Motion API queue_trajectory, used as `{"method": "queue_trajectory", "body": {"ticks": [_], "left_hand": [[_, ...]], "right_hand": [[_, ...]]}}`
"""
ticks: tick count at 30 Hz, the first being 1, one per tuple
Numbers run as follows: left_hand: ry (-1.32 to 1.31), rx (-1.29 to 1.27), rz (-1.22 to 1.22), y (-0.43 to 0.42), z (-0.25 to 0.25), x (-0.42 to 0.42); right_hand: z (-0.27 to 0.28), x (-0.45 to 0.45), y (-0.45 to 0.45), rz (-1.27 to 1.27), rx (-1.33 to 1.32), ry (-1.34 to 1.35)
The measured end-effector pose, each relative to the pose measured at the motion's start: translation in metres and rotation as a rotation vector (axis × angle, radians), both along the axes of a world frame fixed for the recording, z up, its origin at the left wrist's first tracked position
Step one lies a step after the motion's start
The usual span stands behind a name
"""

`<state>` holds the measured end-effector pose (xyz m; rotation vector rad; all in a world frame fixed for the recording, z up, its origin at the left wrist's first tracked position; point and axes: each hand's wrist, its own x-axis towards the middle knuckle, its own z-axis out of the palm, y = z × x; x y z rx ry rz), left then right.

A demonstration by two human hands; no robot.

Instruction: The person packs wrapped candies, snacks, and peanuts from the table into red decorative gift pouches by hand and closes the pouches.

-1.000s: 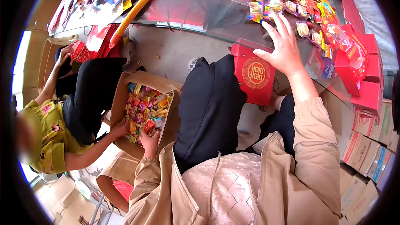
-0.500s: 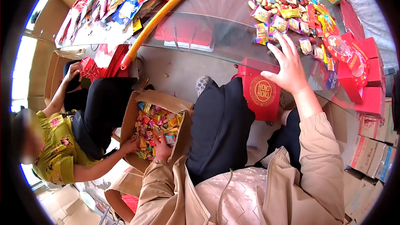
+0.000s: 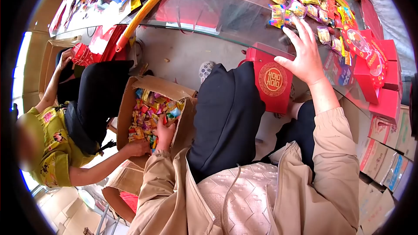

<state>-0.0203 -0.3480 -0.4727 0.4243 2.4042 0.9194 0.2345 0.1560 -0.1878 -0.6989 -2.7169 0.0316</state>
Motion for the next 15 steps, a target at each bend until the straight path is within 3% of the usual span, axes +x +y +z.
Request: {"method": "queue_trajectory", "body": {"ticks": [2,3,6,13,15], "left_hand": [[0.086,-0.004,-0.032,0.013,0.005,-0.006],[0.057,-0.064,-0.039,0.033,0.038,-0.003],[0.177,-0.159,-0.179,0.037,0.023,-0.016],[-0.112,-0.441,-0.020,0.079,0.021,-0.021],[-0.070,-0.416,0.013,0.084,0.013,-0.017]], "right_hand": [[0.000,-0.001,0.000,0.002,0.003,0.001],[-0.001,-0.001,0.000,0.005,0.003,0.003],[-0.001,-0.001,0.001,0.009,0.006,0.002],[0.000,-0.001,0.000,0.004,0.010,-0.006],[0.000,-0.001,0.000,0.001,0.011,-0.014]]}}
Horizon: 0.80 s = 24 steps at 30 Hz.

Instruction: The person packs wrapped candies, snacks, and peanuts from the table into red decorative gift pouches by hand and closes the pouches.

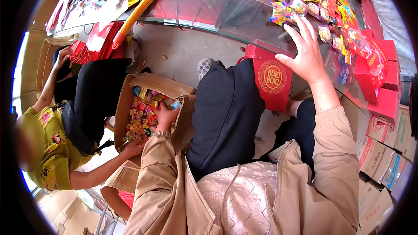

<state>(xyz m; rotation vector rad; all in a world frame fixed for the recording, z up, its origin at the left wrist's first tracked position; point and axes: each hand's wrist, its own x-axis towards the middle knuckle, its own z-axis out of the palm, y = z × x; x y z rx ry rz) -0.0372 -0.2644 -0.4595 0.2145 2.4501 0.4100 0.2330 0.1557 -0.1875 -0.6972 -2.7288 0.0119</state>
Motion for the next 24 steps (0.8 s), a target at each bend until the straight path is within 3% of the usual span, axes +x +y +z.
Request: {"method": "queue_trajectory", "body": {"ticks": [4,7,10,13,16,20,22,24], "left_hand": [[0.091,-0.058,-0.122,-0.019,-0.067,-0.004],[0.084,0.071,-0.167,-0.020,-0.072,-0.002],[0.011,0.079,-0.093,-0.006,-0.041,0.000],[-0.010,0.079,-0.106,-0.015,-0.062,-0.009],[-0.015,0.341,-0.073,-0.035,-0.078,-0.012],[-0.319,0.652,0.151,-0.030,-0.003,0.000],[-0.422,0.587,0.382,-0.027,0.041,0.002],[-0.521,0.612,0.537,-0.040,0.051,0.002]], "right_hand": [[-0.001,0.000,0.001,0.001,-0.008,0.006],[0.000,0.000,0.000,-0.002,-0.010,0.005],[0.000,0.000,0.000,0.002,-0.005,0.006],[-0.001,0.000,0.000,0.011,-0.010,0.013],[0.000,0.001,0.001,0.007,-0.014,0.019],[0.000,0.001,0.000,0.002,-0.022,0.021],[0.000,0.002,0.000,0.004,-0.022,0.024],[0.000,0.002,0.001,0.009,-0.022,0.029]]}}
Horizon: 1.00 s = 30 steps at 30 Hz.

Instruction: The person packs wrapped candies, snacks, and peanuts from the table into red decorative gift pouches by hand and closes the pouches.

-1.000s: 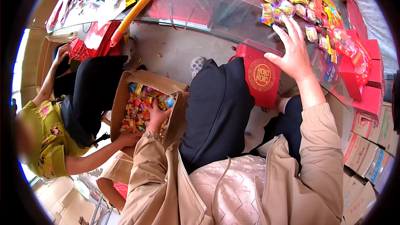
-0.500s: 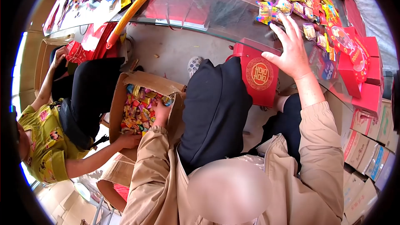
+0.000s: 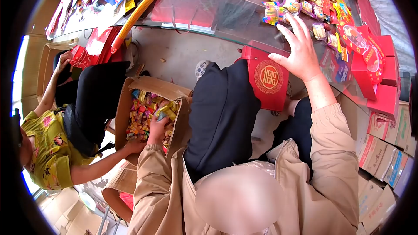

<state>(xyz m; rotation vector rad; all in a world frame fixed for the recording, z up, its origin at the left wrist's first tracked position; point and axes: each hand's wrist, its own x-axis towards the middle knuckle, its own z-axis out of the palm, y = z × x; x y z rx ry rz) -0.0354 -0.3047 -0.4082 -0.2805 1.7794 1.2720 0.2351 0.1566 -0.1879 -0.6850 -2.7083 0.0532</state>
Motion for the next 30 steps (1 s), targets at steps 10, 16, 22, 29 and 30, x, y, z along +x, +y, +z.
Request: {"method": "queue_trajectory", "body": {"ticks": [10,16,22,29,30], "left_hand": [[-0.055,0.157,0.187,-0.058,0.036,-0.013],[-0.053,0.302,0.212,-0.076,0.039,-0.020],[0.058,0.315,0.152,-0.027,0.104,-0.019],[0.133,0.446,0.039,0.052,0.162,-0.029],[0.143,0.474,0.001,0.072,0.181,-0.025]], "right_hand": [[0.000,0.001,0.000,-0.002,0.001,0.007],[-0.001,0.002,0.002,0.012,0.011,0.024],[0.001,0.003,-0.002,-0.003,0.002,0.060],[0.004,0.006,-0.001,-0.015,0.014,0.090],[0.004,0.007,0.000,-0.014,0.006,0.101]]}}
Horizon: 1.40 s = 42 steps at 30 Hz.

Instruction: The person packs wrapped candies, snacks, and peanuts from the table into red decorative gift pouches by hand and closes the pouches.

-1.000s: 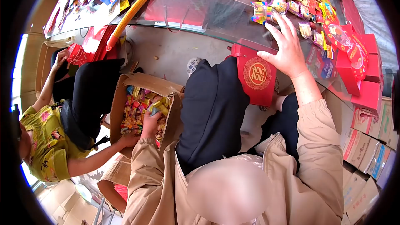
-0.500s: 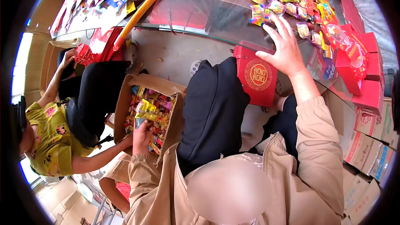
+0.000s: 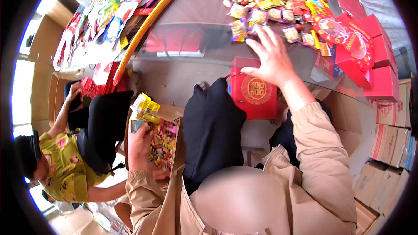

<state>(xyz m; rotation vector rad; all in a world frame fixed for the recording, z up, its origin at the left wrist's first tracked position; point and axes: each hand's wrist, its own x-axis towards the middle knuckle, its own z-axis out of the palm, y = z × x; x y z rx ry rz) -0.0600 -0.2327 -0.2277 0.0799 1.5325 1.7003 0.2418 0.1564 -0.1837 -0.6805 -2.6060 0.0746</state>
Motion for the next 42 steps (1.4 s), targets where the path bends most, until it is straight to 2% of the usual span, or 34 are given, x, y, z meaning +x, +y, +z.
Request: {"method": "queue_trajectory", "body": {"ticks": [4,8,15,17,19,20,21,22,23,25,28,31,34,37,39,42], "left_hand": [[0.096,0.135,-0.164,0.082,0.046,0.005],[0.115,0.150,-0.312,0.173,0.088,0.028],[0.175,0.199,-0.480,0.329,0.120,0.103],[0.271,0.149,-0.497,0.356,0.123,0.130],[0.734,0.150,-0.510,0.377,0.098,0.136],[0.941,0.150,-0.527,0.381,0.095,0.139],[1.001,0.178,-0.498,0.381,0.093,0.144],[1.054,0.098,-0.515,0.376,0.092,0.146],[1.107,0.014,-0.530,0.370,0.097,0.150],[1.494,-0.027,-0.531,0.363,0.077,0.140],[1.734,-0.075,-0.636,0.345,0.066,0.135],[1.648,-0.022,-0.677,0.335,0.062,0.128],[1.574,0.101,-0.521,0.326,0.058,0.111],[1.503,0.104,-0.363,0.298,0.062,0.090],[1.587,0.034,-0.284,0.267,0.055,0.070],[1.512,-0.140,-0.210,0.201,0.037,0.042]], "right_hand": [[-0.001,0.004,0.003,0.006,-0.023,0.030],[0.000,0.008,0.003,-0.032,-0.055,0.044],[-0.002,0.017,0.008,-0.095,-0.043,0.277],[-0.005,0.018,0.010,-0.122,-0.112,0.397],[-0.006,0.018,0.012,-0.169,-0.118,0.483],[-0.009,0.018,0.014,-0.202,-0.132,0.505],[-0.011,0.017,0.015,-0.235,-0.146,0.527],[-0.012,0.018,0.014,-0.261,-0.201,0.540],[-0.009,0.018,0.015,-0.244,-0.165,0.503],[-0.002,0.018,0.014,-0.204,-0.097,0.432],[-0.005,0.014,0.011,-0.198,-0.052,0.282],[-0.011,0.009,0.013,-0.302,-0.076,0.192],[-0.014,0.010,0.014,-0.298,-0.041,0.260],[-0.014,0.009,0.013,-0.272,-0.026,0.236],[-0.012,0.008,0.014,-0.245,-0.013,0.244],[-0.012,0.006,0.014,-0.225,0.053,0.255]]}}
